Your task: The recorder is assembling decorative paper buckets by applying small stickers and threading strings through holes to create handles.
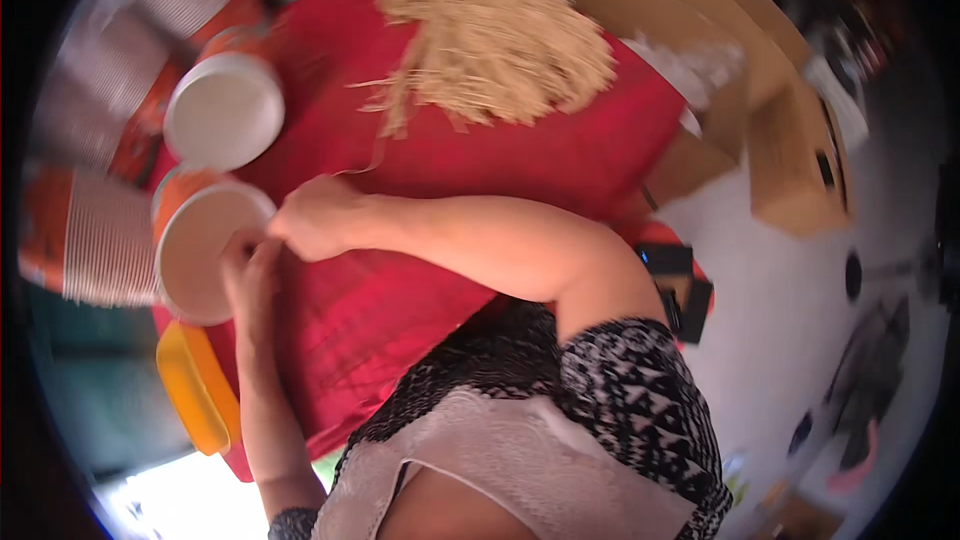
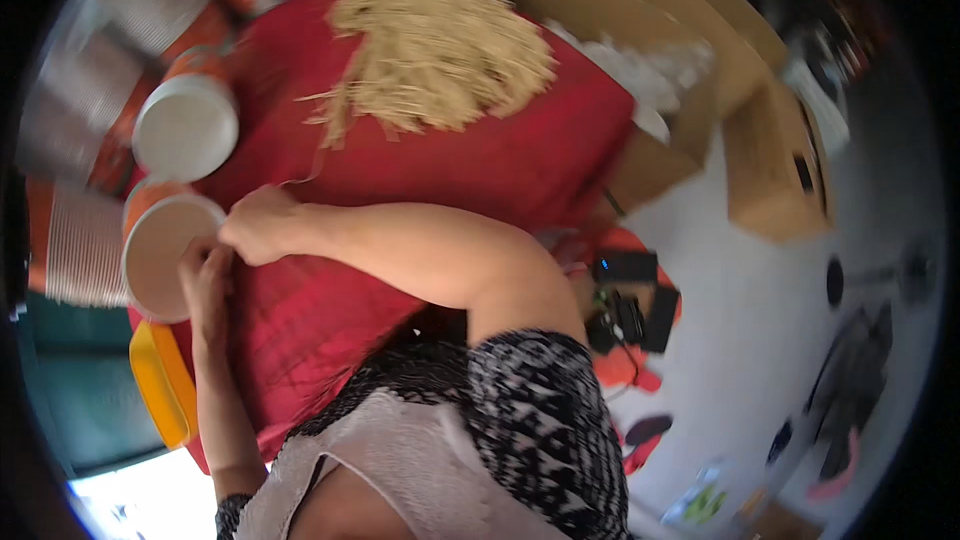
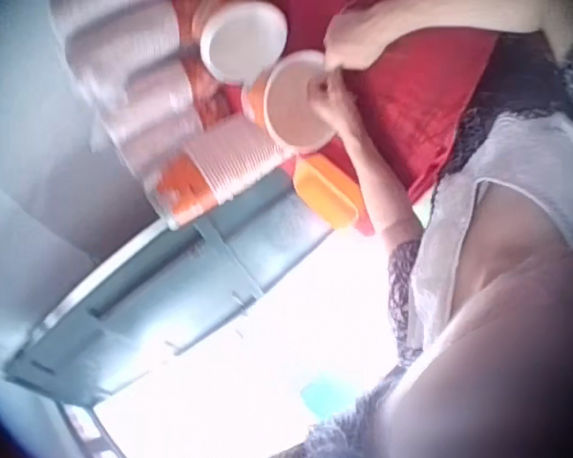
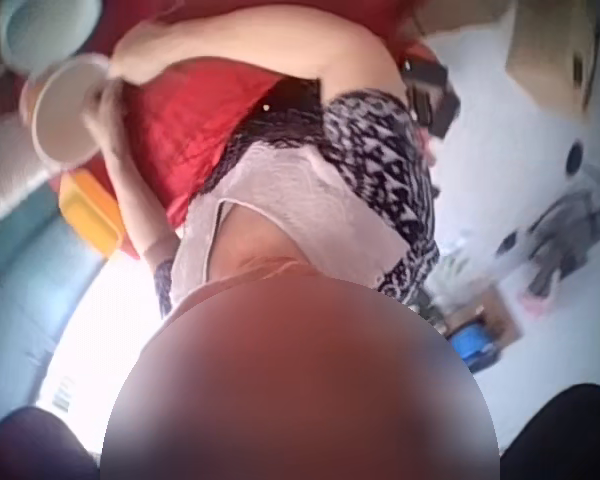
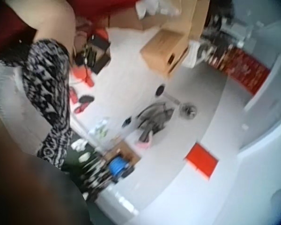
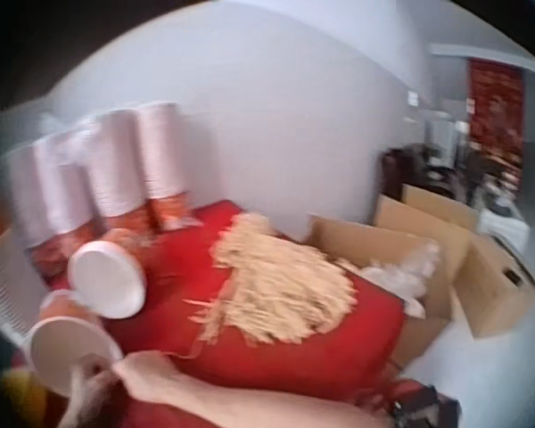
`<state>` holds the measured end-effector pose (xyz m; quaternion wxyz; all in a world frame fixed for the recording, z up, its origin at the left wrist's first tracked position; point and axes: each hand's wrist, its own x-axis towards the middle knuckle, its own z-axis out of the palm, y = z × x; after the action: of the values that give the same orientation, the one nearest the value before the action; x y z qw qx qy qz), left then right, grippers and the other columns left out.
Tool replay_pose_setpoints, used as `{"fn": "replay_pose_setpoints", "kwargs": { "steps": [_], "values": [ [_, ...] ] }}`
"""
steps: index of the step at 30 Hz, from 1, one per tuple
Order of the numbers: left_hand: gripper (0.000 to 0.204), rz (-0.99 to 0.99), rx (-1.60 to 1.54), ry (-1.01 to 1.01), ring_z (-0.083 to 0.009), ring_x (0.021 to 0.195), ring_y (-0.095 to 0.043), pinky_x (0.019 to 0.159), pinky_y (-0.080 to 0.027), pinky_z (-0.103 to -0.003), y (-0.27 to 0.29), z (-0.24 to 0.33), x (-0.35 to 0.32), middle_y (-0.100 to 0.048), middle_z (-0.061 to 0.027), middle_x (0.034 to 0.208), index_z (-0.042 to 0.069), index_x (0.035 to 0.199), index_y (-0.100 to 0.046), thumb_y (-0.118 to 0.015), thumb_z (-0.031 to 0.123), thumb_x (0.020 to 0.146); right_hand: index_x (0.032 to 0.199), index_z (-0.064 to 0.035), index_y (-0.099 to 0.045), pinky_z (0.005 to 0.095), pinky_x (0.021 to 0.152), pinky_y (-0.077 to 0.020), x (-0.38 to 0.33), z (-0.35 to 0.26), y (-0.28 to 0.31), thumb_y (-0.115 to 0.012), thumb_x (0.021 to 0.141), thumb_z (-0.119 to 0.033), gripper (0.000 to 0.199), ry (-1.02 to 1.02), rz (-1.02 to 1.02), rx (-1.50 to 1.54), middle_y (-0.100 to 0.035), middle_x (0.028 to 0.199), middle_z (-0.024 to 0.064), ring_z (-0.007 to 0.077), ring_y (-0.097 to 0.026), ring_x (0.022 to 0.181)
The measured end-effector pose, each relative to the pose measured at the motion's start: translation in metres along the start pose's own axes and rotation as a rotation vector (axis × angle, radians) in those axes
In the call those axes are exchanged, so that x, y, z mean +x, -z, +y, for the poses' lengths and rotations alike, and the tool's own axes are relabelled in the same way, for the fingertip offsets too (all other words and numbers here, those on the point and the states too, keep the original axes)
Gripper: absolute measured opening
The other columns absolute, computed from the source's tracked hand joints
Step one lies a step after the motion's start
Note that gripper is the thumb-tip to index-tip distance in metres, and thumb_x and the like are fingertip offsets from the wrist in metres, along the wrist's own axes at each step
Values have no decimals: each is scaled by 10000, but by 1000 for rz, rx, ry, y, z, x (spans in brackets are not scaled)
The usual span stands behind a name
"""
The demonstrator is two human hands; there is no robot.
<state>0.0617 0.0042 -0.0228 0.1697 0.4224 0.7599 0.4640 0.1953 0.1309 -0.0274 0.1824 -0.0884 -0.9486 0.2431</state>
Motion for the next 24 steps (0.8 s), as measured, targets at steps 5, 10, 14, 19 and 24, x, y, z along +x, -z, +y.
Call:
{"fn": "replay_pose_setpoints", "kwargs": {
  "steps": [5,10,14,19,24],
  "values": [
    [97,-86,21,-30,-56,451,-402,373,-302,-218,-3,-7,3,-512,2,657,19,852,-593,-562,86,915,815,-61,-715,484,658,-536,-1,11,-5,-591,703,-116,176,94,46,-3,-706,792,167,358,-696,795],
    [164,-141,-75,-31,-53,445,-345,387,-268,-198,-1,-4,4,-452,12,628,42,808,-558,-485,75,951,874,-81,-732,465,682,-535,2,11,-3,-580,741,-122,207,79,1,-10,-716,820,143,319,-700,824],
    [170,-148,-80,-60,-50,446,-345,390,-260,-199,-1,-3,4,-459,11,639,43,809,-557,-483,81,957,900,-97,-730,458,700,-531,7,14,-6,-581,751,-131,213,83,-8,-33,-720,851,128,309,-693,850],
    [173,-120,-101,-57,-44,456,-344,390,-251,-201,-5,-6,2,-466,13,651,44,796,-550,-479,77,951,882,-107,-732,464,698,-526,0,14,-2,-582,751,-129,200,85,11,6,-720,852,127,308,-689,853],
    [170,-88,38,-62,-52,508,-380,427,-275,-219,-7,0,-1,-460,19,650,47,759,-539,-495,72,921,900,-139,-744,473,703,-529,-1,17,0,-570,748,-124,231,81,16,47,-725,855,117,318,-692,848]
  ]
}}
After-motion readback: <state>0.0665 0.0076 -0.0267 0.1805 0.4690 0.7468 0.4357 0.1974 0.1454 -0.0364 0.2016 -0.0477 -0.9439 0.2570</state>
